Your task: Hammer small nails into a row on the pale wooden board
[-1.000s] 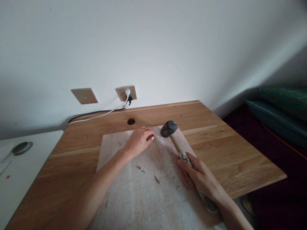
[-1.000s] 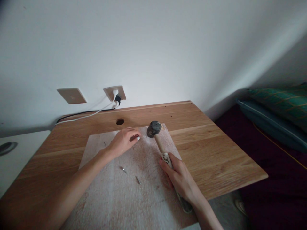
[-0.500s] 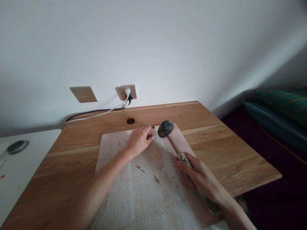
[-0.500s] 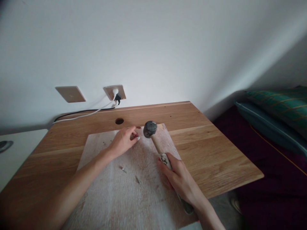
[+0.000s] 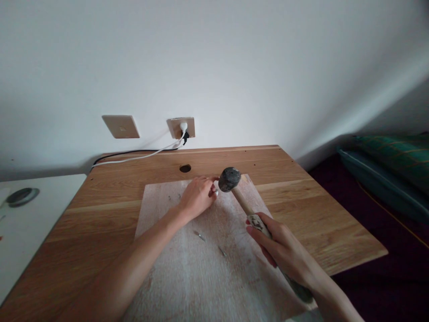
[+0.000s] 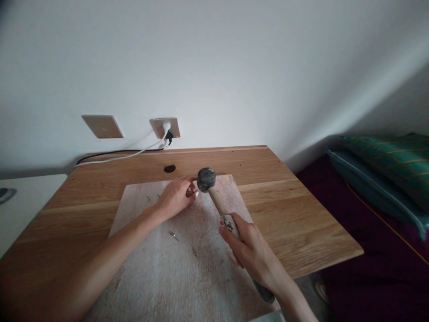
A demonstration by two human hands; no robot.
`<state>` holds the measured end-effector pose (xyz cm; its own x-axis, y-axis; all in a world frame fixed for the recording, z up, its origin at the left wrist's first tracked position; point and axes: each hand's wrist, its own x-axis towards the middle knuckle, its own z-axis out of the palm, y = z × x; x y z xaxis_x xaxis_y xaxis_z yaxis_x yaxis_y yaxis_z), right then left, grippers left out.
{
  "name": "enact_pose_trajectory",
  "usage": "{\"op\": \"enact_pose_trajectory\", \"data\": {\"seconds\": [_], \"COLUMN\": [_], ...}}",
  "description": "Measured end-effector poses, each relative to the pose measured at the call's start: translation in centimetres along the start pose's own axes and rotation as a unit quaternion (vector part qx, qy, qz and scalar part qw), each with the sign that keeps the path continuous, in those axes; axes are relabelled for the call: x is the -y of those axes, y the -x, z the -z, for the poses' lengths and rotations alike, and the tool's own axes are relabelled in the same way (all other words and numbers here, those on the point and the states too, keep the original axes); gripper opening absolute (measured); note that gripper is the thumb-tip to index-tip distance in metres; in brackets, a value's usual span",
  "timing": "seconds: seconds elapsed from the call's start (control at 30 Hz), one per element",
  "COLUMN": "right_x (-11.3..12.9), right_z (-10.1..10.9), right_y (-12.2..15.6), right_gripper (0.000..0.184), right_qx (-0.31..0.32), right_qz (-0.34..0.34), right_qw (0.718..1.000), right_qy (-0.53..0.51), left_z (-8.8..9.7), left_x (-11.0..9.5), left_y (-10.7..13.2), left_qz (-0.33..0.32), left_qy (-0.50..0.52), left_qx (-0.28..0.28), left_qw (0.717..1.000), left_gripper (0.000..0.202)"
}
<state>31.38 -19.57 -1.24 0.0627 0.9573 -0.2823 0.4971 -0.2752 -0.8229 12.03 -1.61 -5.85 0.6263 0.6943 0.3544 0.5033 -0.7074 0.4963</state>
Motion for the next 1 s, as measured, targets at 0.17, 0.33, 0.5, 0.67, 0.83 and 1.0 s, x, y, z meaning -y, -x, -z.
{"op": "enact_pose_trajectory", "data": {"seconds": [0.17,0.33,0.5,0.67,0.83,1.0], "right_x": [-0.07,0.03,0.4,0.19,0.02,0.1], "right_z": [-0.13,-0.17,-0.14,-0.47,-0.73,-0.79], "right_y": [0.12,0.05,-0.02,-0.03,0.09,0.13], "right_gripper": [0.034,0.034,0.031,0.032,0.036,0.036], "right_qx": [0.001,0.005,0.008,0.013,0.006,0.01], "right_qz": [-0.006,-0.007,-0.015,-0.023,-0.018,-0.022], "right_qw": [1.0,1.0,1.0,1.0,1.0,1.0], "right_qy": [0.001,-0.003,-0.004,0.013,0.004,0.004], "left_z": [0.05,-0.22,-0.08,0.09,0.21,0.41], "left_x": [-0.22,-0.25,-0.56,-0.76,-0.78,-0.83], "left_y": [-0.08,-0.16,-0.19,-0.19,-0.15,-0.06], "left_qz": [0.006,0.022,0.028,0.037,0.047,0.044], "left_qy": [-0.008,-0.005,-0.011,-0.016,0.003,0.002], "left_qx": [-0.005,0.005,0.011,0.012,0.019,0.024], "left_qw": [1.0,1.0,0.999,0.999,0.999,0.999], "left_gripper": [0.032,0.041,0.042,0.046,0.049,0.043]}}
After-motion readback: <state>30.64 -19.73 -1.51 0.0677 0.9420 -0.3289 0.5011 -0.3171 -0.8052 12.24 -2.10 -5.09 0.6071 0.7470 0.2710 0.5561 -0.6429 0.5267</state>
